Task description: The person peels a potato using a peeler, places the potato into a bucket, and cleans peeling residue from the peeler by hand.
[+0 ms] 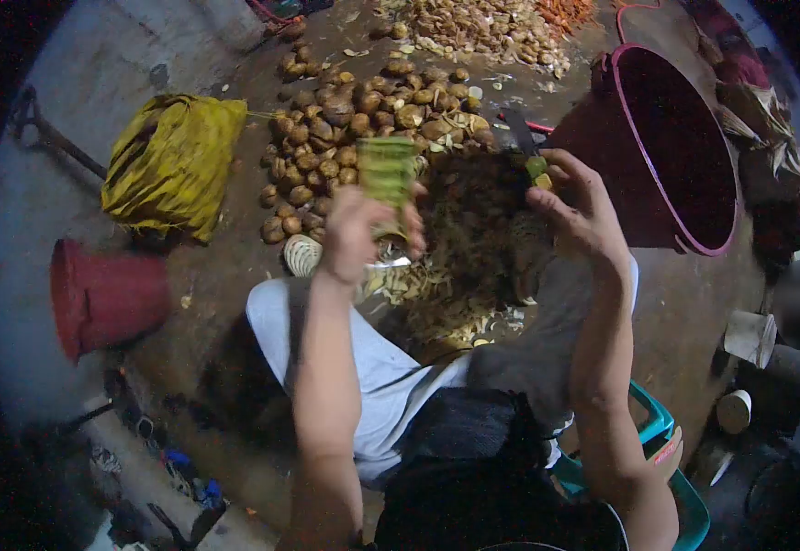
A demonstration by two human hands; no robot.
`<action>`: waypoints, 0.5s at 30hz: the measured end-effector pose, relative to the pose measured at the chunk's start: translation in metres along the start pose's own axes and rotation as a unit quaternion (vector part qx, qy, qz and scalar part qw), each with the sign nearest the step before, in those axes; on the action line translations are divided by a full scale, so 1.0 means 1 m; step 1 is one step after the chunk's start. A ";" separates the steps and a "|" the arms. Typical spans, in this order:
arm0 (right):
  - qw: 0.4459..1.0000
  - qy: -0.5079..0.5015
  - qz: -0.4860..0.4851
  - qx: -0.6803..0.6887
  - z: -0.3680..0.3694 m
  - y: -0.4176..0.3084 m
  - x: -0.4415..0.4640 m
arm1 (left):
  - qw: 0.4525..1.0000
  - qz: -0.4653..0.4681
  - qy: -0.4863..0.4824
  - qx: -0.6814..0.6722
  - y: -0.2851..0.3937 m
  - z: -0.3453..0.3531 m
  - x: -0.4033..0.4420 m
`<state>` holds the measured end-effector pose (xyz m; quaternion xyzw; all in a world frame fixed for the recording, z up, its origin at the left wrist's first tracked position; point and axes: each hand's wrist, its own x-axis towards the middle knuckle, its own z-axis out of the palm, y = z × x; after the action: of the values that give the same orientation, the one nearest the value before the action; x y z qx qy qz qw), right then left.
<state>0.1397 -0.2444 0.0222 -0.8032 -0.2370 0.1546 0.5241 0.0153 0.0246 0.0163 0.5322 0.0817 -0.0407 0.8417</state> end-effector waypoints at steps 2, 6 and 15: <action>0.998 -0.057 0.005 -0.016 0.013 -0.014 0.002 | 0.995 -0.074 -0.054 0.036 -0.021 0.014 0.004; 0.996 -0.082 -0.022 0.030 0.034 -0.017 -0.001 | 0.954 -0.148 -0.168 0.197 -0.039 0.022 0.008; 0.996 0.030 -0.041 0.079 0.008 0.000 0.004 | 0.997 -0.046 -0.053 0.018 -0.034 0.020 0.010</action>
<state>0.1392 -0.2365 0.0187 -0.7532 -0.2407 0.1273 0.5988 0.0214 -0.0079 -0.0077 0.5401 0.0604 -0.1092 0.8323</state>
